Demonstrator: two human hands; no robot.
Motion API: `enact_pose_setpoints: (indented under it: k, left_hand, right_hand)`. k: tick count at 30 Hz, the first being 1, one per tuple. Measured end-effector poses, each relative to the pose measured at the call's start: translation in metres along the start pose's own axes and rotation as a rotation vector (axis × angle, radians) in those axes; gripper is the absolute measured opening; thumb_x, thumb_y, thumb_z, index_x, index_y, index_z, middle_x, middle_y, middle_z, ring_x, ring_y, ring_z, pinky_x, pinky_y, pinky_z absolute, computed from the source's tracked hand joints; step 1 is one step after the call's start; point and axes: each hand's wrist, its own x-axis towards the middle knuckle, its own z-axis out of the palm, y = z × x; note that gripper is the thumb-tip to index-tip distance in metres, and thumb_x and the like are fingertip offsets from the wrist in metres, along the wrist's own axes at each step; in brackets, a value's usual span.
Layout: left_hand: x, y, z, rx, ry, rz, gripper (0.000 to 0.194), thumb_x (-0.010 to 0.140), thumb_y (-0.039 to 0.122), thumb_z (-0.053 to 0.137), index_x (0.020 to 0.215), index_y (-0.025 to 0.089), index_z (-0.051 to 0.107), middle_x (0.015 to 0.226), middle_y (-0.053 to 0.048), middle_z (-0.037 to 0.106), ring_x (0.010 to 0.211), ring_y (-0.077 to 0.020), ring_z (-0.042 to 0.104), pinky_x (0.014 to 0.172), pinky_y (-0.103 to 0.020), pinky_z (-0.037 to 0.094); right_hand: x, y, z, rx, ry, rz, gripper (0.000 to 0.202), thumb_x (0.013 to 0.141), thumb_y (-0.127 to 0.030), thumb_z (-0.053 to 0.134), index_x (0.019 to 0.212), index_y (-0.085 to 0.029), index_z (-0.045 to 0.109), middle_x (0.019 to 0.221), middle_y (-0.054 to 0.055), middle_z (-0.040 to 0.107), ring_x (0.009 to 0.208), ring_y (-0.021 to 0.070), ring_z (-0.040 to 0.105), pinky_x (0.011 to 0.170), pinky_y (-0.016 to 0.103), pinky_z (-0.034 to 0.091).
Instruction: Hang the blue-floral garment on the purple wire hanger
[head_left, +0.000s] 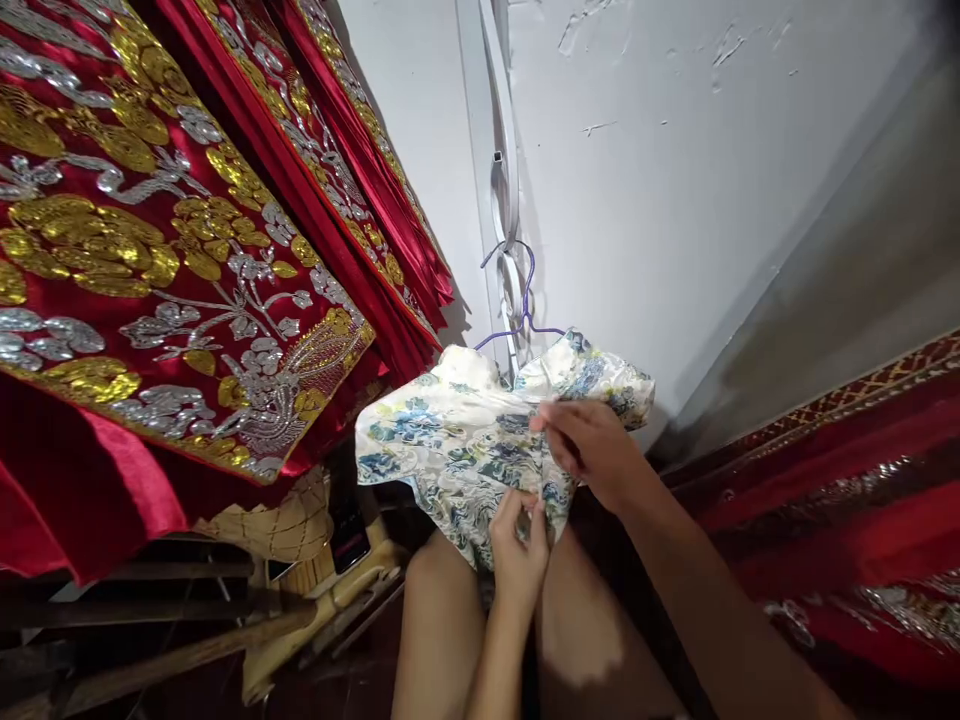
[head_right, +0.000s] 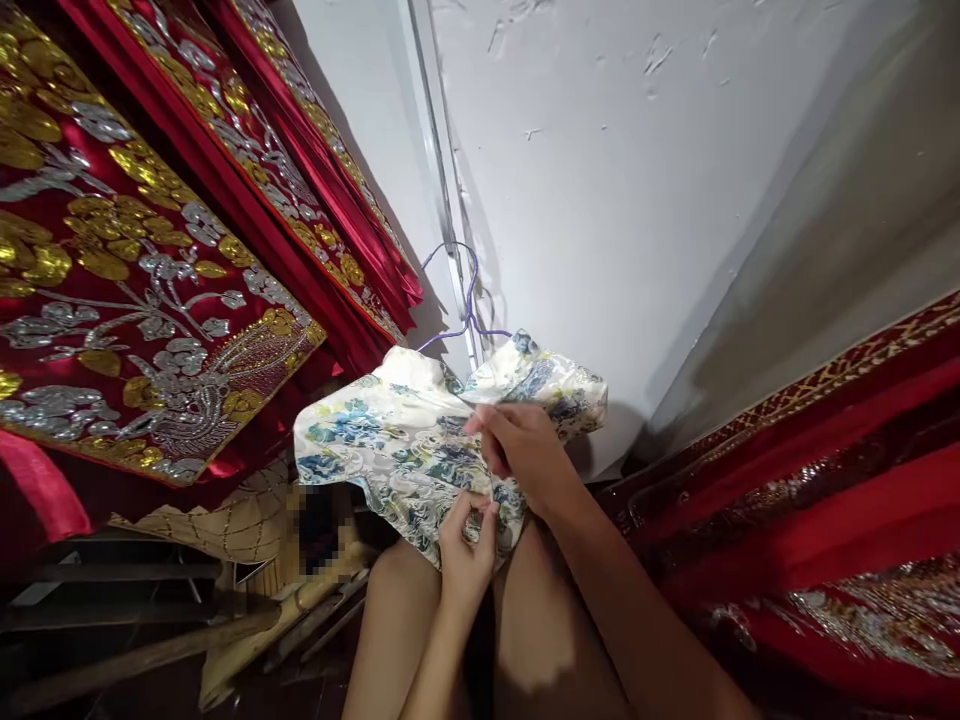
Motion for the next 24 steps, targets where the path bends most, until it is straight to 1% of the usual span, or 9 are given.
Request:
enact_pose_setpoints:
  k: [3,5,8,12,15,19,20,22,24]
  left_hand:
    - [0.014,-0.007,0.005,0.004,-0.061,0.001,0.019,0.095,0.024,0.053,0.077,0.019,0.055,0.076,-0.002,0.058,0.076,-0.0165,0.056,0.072,-0.026,0.042]
    - [0.015,-0.013,0.004,0.016,-0.124,-0.002,0.021,0.095,0.025,0.052,0.074,0.019,0.053,0.074,-0.002,0.056,0.074,-0.0165,0.055,0.07,-0.026,0.042]
    - [0.004,-0.022,-0.003,0.021,-0.16,-0.044,0.023,0.095,0.027,0.05,0.073,0.019,0.053,0.073,-0.002,0.056,0.072,-0.0165,0.055,0.068,-0.026,0.041]
    - [-0.016,-0.022,-0.013,0.021,-0.12,-0.137,0.023,0.095,0.03,0.052,0.076,0.018,0.055,0.072,-0.001,0.058,0.07,-0.016,0.056,0.068,-0.025,0.043]
    - [-0.016,-0.007,-0.021,0.02,-0.095,-0.156,0.023,0.095,0.033,0.054,0.077,0.018,0.056,0.07,0.0,0.058,0.068,-0.0153,0.056,0.066,-0.024,0.044]
    - [0.015,0.03,-0.038,-0.009,0.012,-0.077,0.015,0.094,0.032,0.058,0.095,0.018,0.063,0.068,0.003,0.056,0.066,-0.0139,0.057,0.071,-0.025,0.047]
    - [0.027,0.041,-0.044,-0.013,0.058,-0.027,0.017,0.094,0.031,0.058,0.104,0.018,0.063,0.068,0.003,0.056,0.067,-0.0139,0.057,0.072,-0.025,0.047]
    - [0.052,0.064,-0.056,0.028,0.132,0.131,0.032,0.094,0.028,0.059,0.125,0.019,0.059,0.076,0.002,0.059,0.073,-0.0144,0.059,0.075,-0.026,0.048]
    - [0.078,0.085,-0.067,0.126,0.073,0.285,0.036,0.096,0.024,0.057,0.132,0.02,0.057,0.088,-0.002,0.064,0.081,-0.0151,0.061,0.08,-0.028,0.048]
  right_hand:
    - [0.017,-0.019,0.003,0.0,0.008,-0.064,0.038,0.083,-0.041,0.063,0.054,-0.017,0.058,0.036,-0.006,0.042,0.037,0.0063,0.031,0.043,0.024,0.025]
    - [0.022,-0.024,0.005,0.033,0.036,-0.094,0.036,0.084,-0.038,0.061,0.056,-0.017,0.058,0.037,-0.006,0.042,0.038,0.0062,0.031,0.043,0.024,0.024]
    - [0.022,-0.021,0.005,0.051,0.041,-0.112,0.03,0.087,-0.037,0.058,0.066,-0.016,0.062,0.038,-0.007,0.043,0.038,0.0064,0.031,0.042,0.023,0.023]
    - [0.014,-0.013,0.007,-0.046,-0.036,-0.089,0.032,0.089,-0.041,0.056,0.069,-0.016,0.063,0.04,-0.006,0.047,0.037,0.007,0.034,0.042,0.023,0.027]
    - [0.006,-0.01,0.01,-0.084,-0.082,-0.117,0.033,0.091,-0.041,0.053,0.069,-0.017,0.062,0.04,-0.006,0.049,0.038,0.0079,0.037,0.042,0.023,0.029]
    - [-0.006,-0.002,0.011,-0.102,-0.099,-0.121,0.03,0.092,-0.037,0.051,0.07,-0.018,0.061,0.042,-0.006,0.051,0.039,0.0085,0.04,0.043,0.022,0.031]
    - [-0.009,0.0,0.01,-0.109,-0.093,-0.12,0.03,0.092,-0.036,0.051,0.07,-0.018,0.061,0.041,-0.006,0.051,0.039,0.0087,0.041,0.043,0.022,0.031]
    - [-0.015,0.001,0.009,-0.133,-0.082,-0.13,0.03,0.093,-0.035,0.05,0.069,-0.019,0.06,0.041,-0.006,0.05,0.039,0.0089,0.04,0.044,0.022,0.032]
    - [-0.02,-0.004,0.008,-0.165,-0.099,-0.155,0.031,0.093,-0.035,0.049,0.069,-0.019,0.059,0.041,-0.006,0.05,0.038,0.0092,0.04,0.044,0.022,0.033]
